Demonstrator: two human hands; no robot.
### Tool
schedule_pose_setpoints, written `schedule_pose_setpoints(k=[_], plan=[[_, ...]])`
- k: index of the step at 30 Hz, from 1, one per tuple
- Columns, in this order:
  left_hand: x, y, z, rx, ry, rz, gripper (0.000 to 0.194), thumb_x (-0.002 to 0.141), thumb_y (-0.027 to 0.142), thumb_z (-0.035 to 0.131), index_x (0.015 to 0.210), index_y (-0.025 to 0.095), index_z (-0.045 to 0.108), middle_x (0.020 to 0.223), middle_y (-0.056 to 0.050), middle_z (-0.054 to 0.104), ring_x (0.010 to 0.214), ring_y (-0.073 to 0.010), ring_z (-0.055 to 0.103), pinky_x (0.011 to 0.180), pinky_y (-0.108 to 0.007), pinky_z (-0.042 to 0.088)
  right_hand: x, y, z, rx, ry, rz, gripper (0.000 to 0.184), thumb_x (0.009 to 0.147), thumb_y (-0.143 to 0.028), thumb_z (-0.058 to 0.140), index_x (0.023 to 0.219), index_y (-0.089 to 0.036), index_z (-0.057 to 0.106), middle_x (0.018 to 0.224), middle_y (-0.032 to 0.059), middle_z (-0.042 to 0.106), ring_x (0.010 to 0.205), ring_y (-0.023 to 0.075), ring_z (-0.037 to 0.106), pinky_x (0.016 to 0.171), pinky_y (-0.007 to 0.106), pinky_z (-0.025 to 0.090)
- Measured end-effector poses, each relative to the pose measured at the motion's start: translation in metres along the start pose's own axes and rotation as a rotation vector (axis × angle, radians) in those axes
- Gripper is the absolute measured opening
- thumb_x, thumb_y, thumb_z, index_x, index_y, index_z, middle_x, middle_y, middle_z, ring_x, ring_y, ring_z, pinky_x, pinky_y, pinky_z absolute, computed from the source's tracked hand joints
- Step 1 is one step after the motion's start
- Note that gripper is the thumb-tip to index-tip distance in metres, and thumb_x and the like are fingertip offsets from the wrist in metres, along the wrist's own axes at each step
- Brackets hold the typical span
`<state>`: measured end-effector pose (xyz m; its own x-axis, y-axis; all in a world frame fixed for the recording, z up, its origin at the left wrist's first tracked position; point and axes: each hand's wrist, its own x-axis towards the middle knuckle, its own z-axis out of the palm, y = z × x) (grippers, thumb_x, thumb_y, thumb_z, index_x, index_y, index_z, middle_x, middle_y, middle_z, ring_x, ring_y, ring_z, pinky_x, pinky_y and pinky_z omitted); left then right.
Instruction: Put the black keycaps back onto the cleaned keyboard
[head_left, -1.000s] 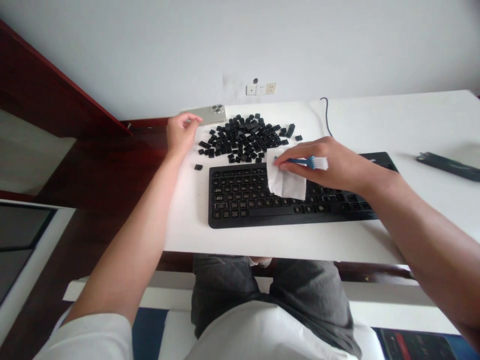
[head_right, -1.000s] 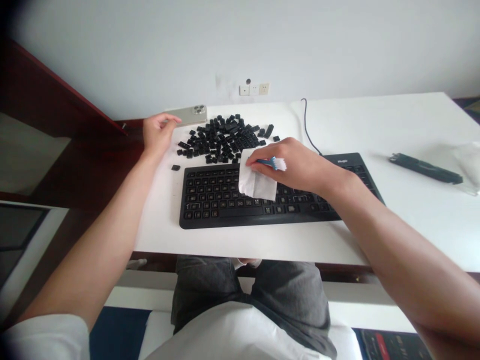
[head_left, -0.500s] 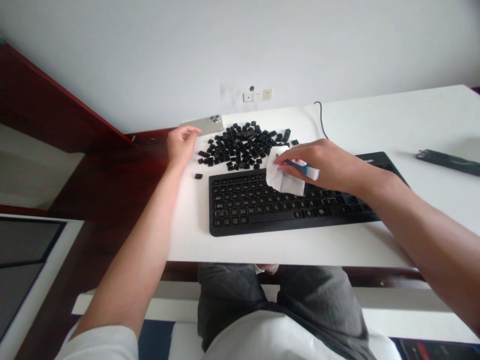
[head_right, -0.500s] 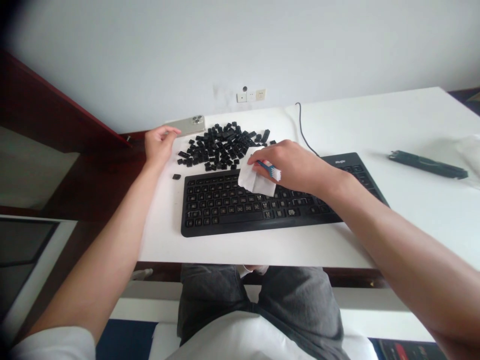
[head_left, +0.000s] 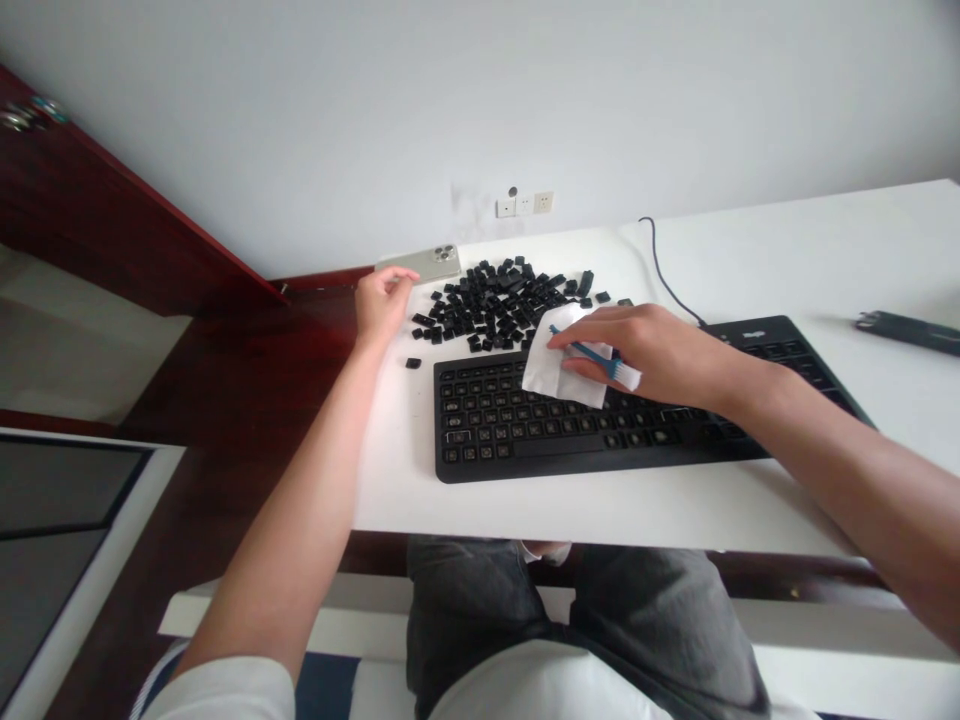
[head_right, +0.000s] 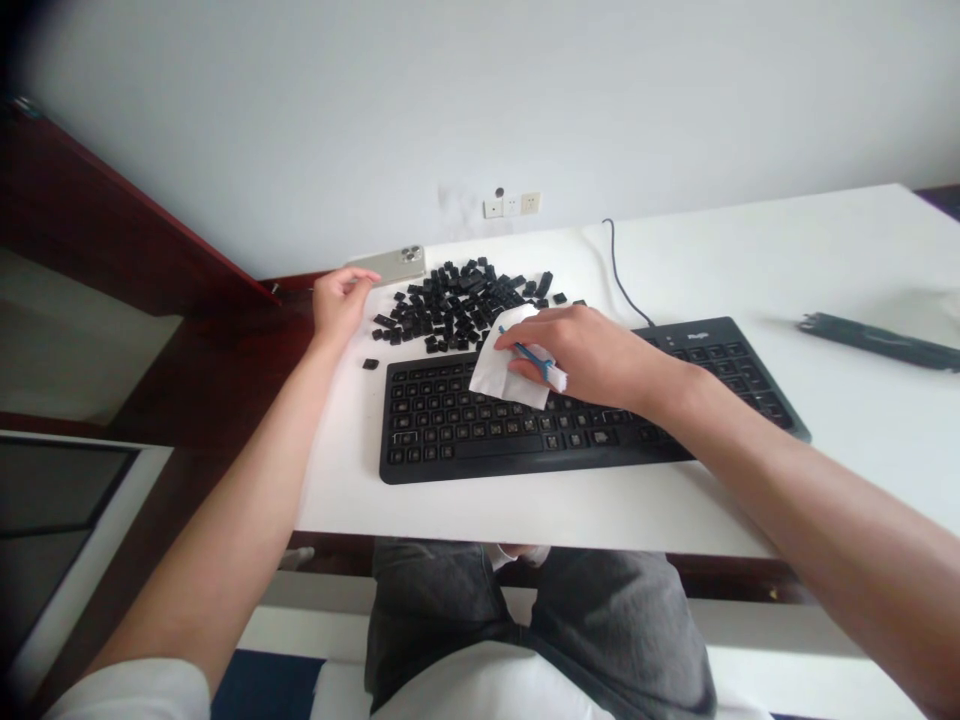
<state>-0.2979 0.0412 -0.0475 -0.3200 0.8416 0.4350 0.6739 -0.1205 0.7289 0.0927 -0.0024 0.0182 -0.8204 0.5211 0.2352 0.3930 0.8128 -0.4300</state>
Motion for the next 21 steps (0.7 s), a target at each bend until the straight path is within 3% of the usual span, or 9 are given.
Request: schedule_pose_setpoints(k=[5, 11, 21], plan=[[-0.001, 0.002, -0.001, 0.012, -0.006, -0.015, 0.022, 0.087, 0.027, 0.063, 0.090, 0.021, 0.084, 0.076, -0.002, 0.074, 0.060, -0.0152, 0.055, 0.059, -0.028, 0.033, 0.001, -0.022, 0.012, 0.099, -0.049, -0.153, 0.033, 0.105, -0.023, 0.061, 0.135, -0.023, 0.076, 0.133, 0.0104, 0.079, 0.124, 0.0276, 0.075, 0.105, 0.040, 0.061], [-0.002, 0.006, -0.001, 0.015, -0.018, -0.039, 0.025, 0.087, 0.023, 0.060, 0.091, 0.020, 0.085, 0.080, -0.003, 0.078, 0.061, -0.0162, 0.059, 0.060, -0.028, 0.036, 0.000, -0.056, 0.039, 0.191, -0.183, -0.317, 0.041, 0.108, -0.022, 0.058, 0.147, -0.022, 0.068, 0.152, 0.0113, 0.069, 0.152, 0.0293, 0.055, 0.126, 0.053, 0.048], [-0.003, 0.008, -0.001, 0.016, -0.032, -0.040, 0.023, 0.088, 0.021, 0.062, 0.091, 0.021, 0.085, 0.067, 0.000, 0.071, 0.057, -0.0158, 0.054, 0.059, -0.029, 0.033, 0.004, -0.048, 0.044, 0.140, -0.171, -0.280, 0.042, 0.109, -0.030, 0.059, 0.149, -0.017, 0.067, 0.157, 0.0175, 0.063, 0.156, 0.0322, 0.049, 0.129, 0.055, 0.043]])
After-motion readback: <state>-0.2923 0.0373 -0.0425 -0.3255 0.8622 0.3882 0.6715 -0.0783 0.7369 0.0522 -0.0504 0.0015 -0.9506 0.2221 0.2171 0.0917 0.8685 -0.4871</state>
